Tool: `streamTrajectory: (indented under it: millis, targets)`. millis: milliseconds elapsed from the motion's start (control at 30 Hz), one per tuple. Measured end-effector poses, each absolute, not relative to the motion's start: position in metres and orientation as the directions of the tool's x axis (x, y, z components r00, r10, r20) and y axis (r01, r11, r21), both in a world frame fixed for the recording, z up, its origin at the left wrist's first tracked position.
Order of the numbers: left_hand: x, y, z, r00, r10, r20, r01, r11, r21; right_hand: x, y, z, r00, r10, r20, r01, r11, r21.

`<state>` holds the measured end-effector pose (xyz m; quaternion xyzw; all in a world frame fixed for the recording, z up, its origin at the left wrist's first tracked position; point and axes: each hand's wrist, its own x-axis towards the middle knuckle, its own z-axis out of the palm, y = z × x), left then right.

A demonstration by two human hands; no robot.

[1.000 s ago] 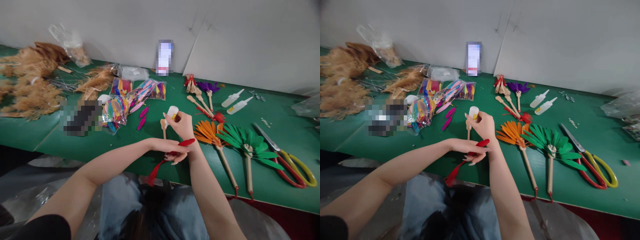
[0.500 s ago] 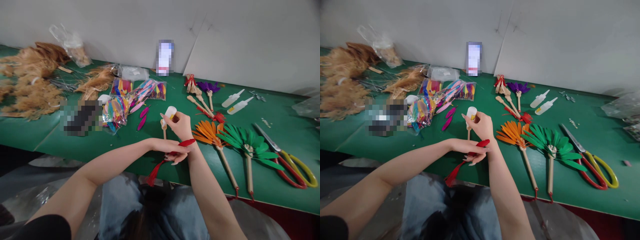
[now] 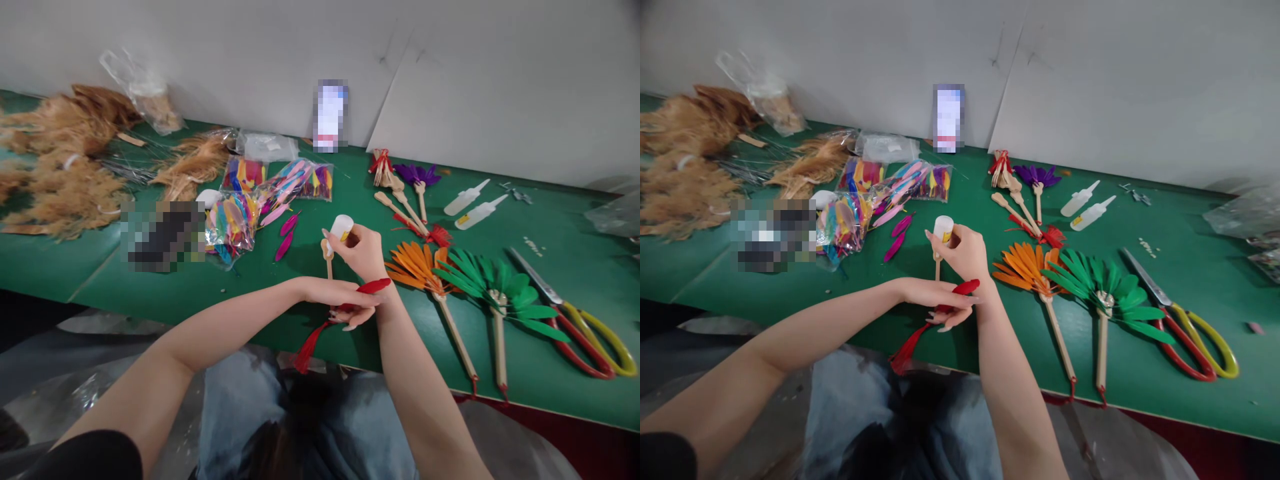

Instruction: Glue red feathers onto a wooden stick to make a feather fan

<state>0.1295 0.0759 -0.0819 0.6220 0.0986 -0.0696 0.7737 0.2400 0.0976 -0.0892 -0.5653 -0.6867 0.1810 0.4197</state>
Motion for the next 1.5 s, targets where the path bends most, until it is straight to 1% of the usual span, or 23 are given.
streamTrajectory:
  millis: [167, 433, 633, 767, 1100, 1167, 1367, 1500]
  targets:
    - [0.1294, 0.0759, -0.0819, 0.971, 0.010, -0.238, 0.229, 0.233, 0.945, 0.2391, 0.0983, -0.0915, -0.002, 0.926, 0.378, 0.623, 0.296, -0.724]
    - [0.1294, 0.0758, -0.0799, 0.973, 0.005, -0.233, 0.223, 0.264, 0.938, 0.2427, 0.1009, -0.0915, 0.083, 0.915, 0.395, 0.687, 0.235, -0.687]
    - [0.1298, 0.0755, -0.0798, 0.971, 0.011, -0.238, 0.228, 0.250, 0.941, 0.2414, 0.0993, -0.0907, 0.017, 0.933, 0.359, 0.630, 0.269, -0.728]
    - [0.1295, 0.0757, -0.0814, 0.973, 0.006, -0.232, 0.223, 0.250, 0.942, 0.2398, 0.0999, -0.0921, 0.011, 0.940, 0.340, 0.600, 0.266, -0.754]
    - [0.1300, 0.0748, -0.0766, 0.963, 0.011, -0.268, 0.256, 0.256, 0.932, 0.2442, 0.1031, -0.0933, 0.118, 0.917, 0.382, 0.677, 0.207, -0.706]
    - [0.1300, 0.0748, -0.0764, 0.963, 0.011, -0.270, 0.258, 0.257, 0.931, 0.2439, 0.1020, -0.0923, 0.110, 0.919, 0.378, 0.668, 0.214, -0.713]
    - [0.1301, 0.0746, -0.0761, 0.966, 0.024, -0.258, 0.244, 0.256, 0.935, 0.2400, 0.1006, -0.0938, 0.005, 0.929, 0.370, 0.587, 0.297, -0.753]
    - [0.1302, 0.0749, -0.0757, 0.965, 0.015, -0.261, 0.249, 0.257, 0.934, 0.2408, 0.1028, -0.0964, 0.041, 0.927, 0.373, 0.598, 0.277, -0.752]
